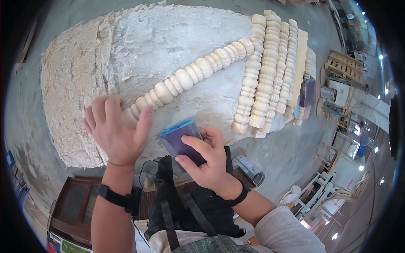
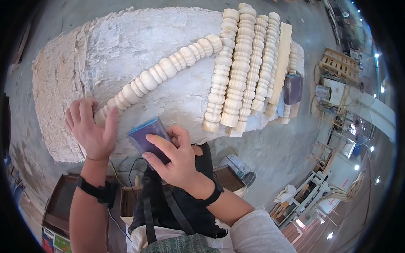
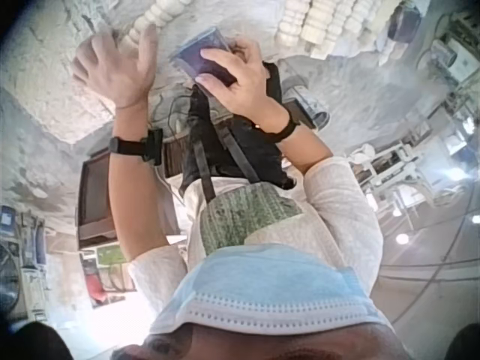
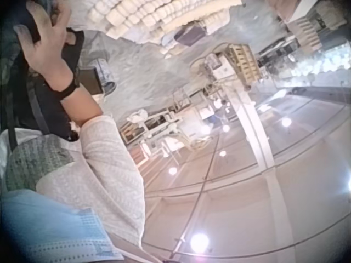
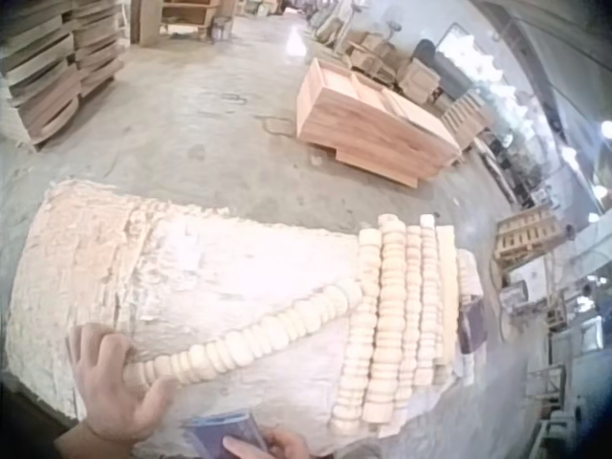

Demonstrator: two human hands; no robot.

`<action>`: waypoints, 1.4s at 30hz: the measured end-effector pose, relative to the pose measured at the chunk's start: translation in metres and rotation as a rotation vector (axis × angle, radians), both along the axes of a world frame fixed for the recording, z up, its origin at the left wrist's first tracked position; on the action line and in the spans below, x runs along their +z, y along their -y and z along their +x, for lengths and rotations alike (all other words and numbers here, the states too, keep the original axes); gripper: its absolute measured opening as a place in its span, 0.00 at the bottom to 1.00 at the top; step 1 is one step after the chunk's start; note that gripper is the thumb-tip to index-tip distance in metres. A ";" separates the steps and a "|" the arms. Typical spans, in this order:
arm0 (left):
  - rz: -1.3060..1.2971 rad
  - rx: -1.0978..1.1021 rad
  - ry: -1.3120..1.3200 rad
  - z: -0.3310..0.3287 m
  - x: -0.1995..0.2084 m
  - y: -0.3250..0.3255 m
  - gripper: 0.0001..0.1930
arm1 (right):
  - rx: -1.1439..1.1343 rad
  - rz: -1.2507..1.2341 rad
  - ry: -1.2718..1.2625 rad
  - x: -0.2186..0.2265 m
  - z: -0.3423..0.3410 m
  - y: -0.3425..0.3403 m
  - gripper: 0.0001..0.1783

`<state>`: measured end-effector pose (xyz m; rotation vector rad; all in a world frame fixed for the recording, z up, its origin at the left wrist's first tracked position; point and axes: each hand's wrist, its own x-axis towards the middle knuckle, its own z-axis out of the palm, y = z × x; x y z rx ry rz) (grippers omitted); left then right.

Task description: The person sands a series of turned wooden balusters using a sanding block. They hold each baluster with one hand and rub the sanding block along its length with the other, working on multiple pieces arranged on a workbench.

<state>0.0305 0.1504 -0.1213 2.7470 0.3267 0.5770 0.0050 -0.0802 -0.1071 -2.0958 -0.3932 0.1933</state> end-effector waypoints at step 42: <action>-0.027 0.248 -0.065 -0.022 -0.006 0.000 0.06 | 0.132 -0.017 0.248 0.025 0.040 -0.055 0.27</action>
